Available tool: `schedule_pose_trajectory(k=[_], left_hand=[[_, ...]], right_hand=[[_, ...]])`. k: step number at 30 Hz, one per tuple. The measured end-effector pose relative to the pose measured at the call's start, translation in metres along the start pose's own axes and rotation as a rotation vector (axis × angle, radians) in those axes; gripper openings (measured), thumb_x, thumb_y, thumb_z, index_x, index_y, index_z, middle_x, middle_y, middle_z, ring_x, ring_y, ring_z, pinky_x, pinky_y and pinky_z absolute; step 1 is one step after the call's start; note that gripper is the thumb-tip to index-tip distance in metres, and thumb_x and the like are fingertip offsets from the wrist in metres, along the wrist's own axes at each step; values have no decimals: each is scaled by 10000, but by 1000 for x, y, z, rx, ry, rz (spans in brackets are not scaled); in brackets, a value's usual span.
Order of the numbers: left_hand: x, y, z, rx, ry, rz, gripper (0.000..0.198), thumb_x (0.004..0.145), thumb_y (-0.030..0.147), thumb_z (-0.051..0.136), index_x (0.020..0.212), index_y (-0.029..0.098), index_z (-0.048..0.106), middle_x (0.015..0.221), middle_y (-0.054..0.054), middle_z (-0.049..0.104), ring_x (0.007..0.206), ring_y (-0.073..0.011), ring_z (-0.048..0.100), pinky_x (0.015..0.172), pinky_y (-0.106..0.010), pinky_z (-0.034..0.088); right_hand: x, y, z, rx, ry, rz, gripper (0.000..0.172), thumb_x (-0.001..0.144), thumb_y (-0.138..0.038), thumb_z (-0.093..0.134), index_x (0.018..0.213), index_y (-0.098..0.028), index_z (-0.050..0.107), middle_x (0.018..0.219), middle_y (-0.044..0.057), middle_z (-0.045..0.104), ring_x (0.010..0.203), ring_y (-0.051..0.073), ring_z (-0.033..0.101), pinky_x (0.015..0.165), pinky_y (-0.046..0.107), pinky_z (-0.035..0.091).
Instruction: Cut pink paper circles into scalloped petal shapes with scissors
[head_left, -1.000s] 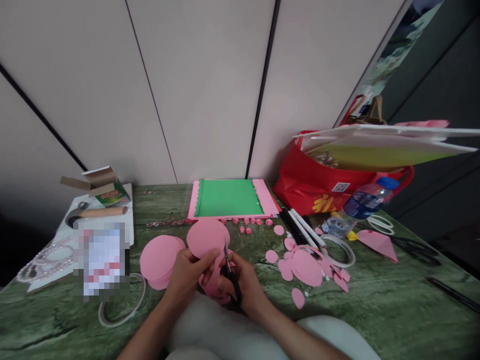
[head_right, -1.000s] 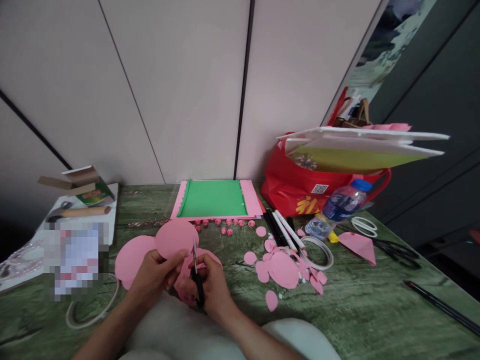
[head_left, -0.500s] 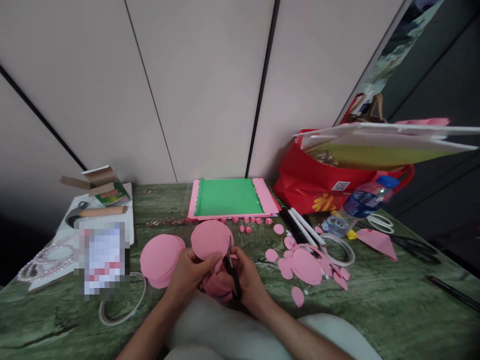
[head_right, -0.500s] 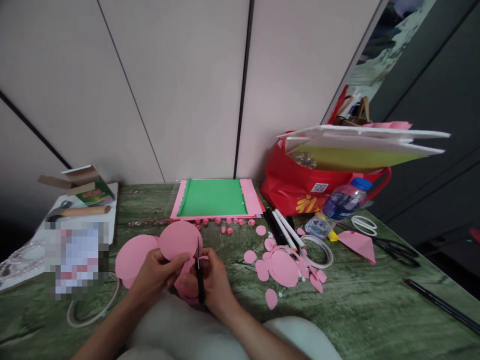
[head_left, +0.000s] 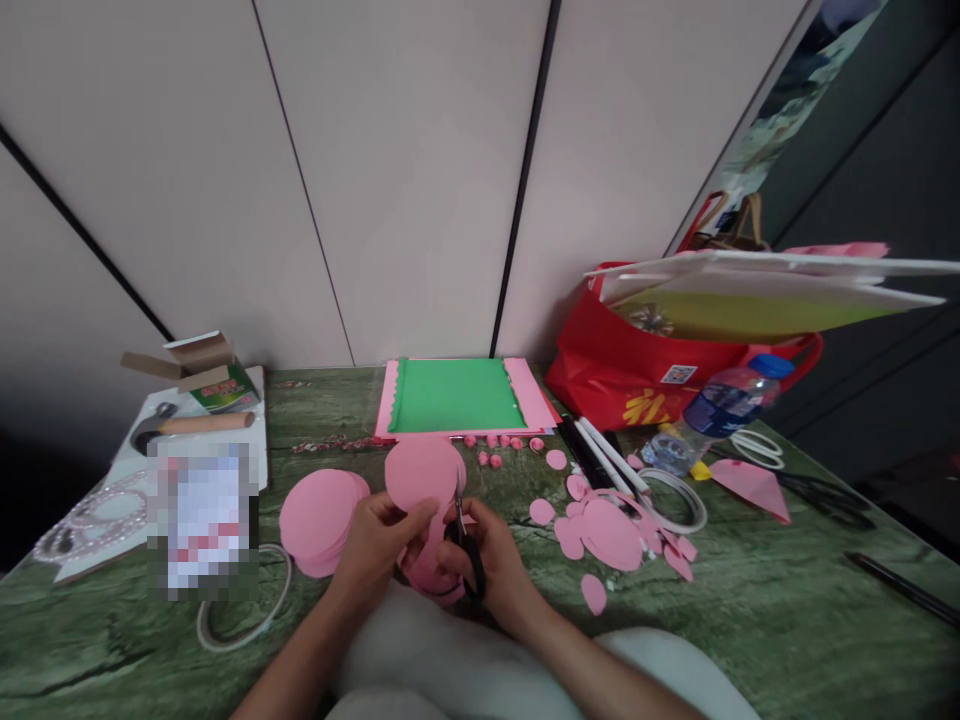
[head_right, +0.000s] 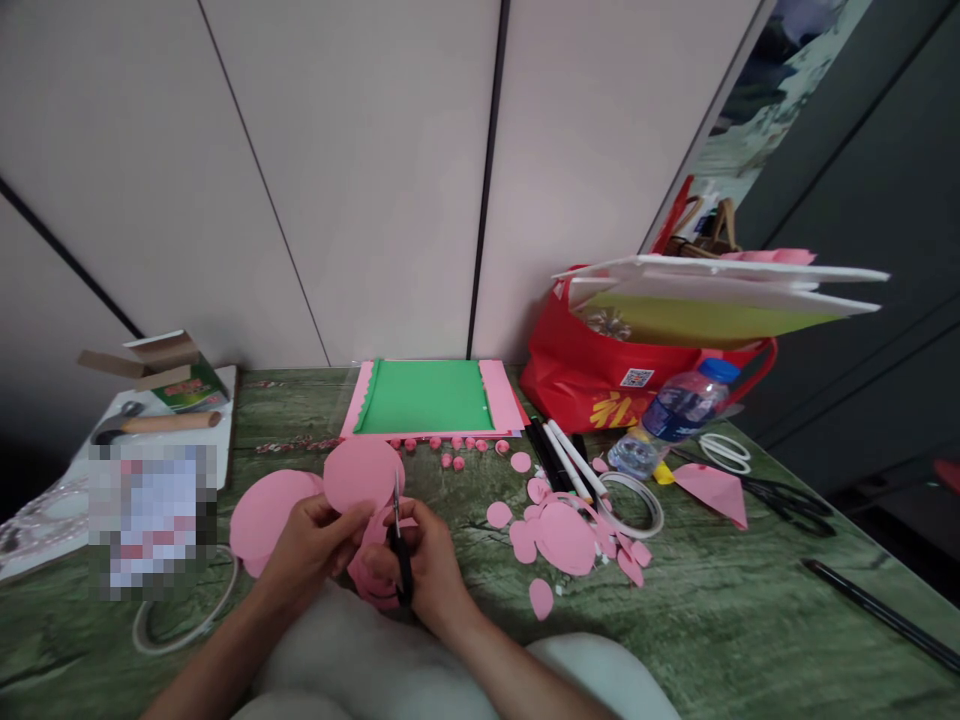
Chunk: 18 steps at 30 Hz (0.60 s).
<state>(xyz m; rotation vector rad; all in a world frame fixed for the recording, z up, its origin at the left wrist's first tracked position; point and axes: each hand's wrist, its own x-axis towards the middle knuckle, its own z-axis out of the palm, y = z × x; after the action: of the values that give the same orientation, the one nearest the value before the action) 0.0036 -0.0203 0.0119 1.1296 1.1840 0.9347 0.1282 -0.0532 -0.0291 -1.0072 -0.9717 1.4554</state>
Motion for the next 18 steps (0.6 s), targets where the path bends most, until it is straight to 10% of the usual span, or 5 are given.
schedule_pose_trajectory(k=[18], left_hand=[[1,-2,-1,112,32,-50,410,565,443,684,355,154,483,272,56,370,270,-39,274,318,-193,159]], right_hand=[[3,0,3,77,11,-62,462,483,-303,811,787,-219,474,569,-69,532,499,103,463,484,206,359]])
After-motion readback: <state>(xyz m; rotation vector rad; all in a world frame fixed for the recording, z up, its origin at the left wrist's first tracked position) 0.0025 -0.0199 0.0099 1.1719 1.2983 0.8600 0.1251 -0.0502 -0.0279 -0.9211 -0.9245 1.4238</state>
